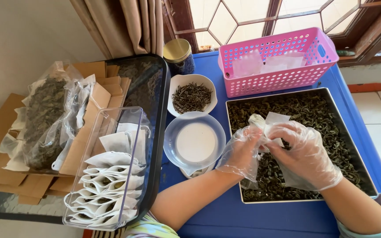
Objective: Manually filling small white tea bags with dried tea leaves from a metal tray.
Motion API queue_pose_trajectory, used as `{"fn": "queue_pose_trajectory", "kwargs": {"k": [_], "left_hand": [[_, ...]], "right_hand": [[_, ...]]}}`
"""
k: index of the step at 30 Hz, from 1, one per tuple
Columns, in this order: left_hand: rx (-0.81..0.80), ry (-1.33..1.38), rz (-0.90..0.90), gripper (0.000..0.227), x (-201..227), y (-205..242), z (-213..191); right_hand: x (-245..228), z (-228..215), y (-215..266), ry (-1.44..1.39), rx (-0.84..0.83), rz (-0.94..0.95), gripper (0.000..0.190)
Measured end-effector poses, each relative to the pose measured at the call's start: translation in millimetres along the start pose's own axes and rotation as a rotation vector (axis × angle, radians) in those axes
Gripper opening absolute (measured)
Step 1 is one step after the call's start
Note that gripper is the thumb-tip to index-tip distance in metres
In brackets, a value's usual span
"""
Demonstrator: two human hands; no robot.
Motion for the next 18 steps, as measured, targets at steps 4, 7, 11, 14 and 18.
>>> {"fn": "queue_pose_trajectory", "kwargs": {"k": [4, 7, 11, 14, 18], "left_hand": [[-0.231, 0.512, 0.248, 0.011, -14, -26, 15], [-0.120, 0.149, 0.247, 0.015, -13, -27, 12], [-0.217, 0.471, 0.331, 0.013, 0, -12, 11], [-0.159, 0.370, 0.402, 0.005, 6, -6, 9], [-0.130, 0.285, 0.449, 0.022, 14, 3, 4]], "right_hand": [[-5, -2, 1, 0.108, -0.011, -0.143, 0.007], [-7, -4, 1, 0.142, -0.013, -0.170, 0.010], [-11, -9, 0, 0.258, 0.069, -0.122, 0.015], [6, -4, 17, 0.347, 0.131, -0.120, 0.014], [-2, -3, 7, 0.296, 0.089, -0.087, 0.009]]}}
Point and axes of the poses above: each hand's wrist, its own y-axis away from the middle knuckle, its own z-axis out of the palm, x = y × z, the point moved 4 cm from there along -y, towards the middle knuckle, and after that the axes turned 10 degrees about -z, right-handed, at the moved point
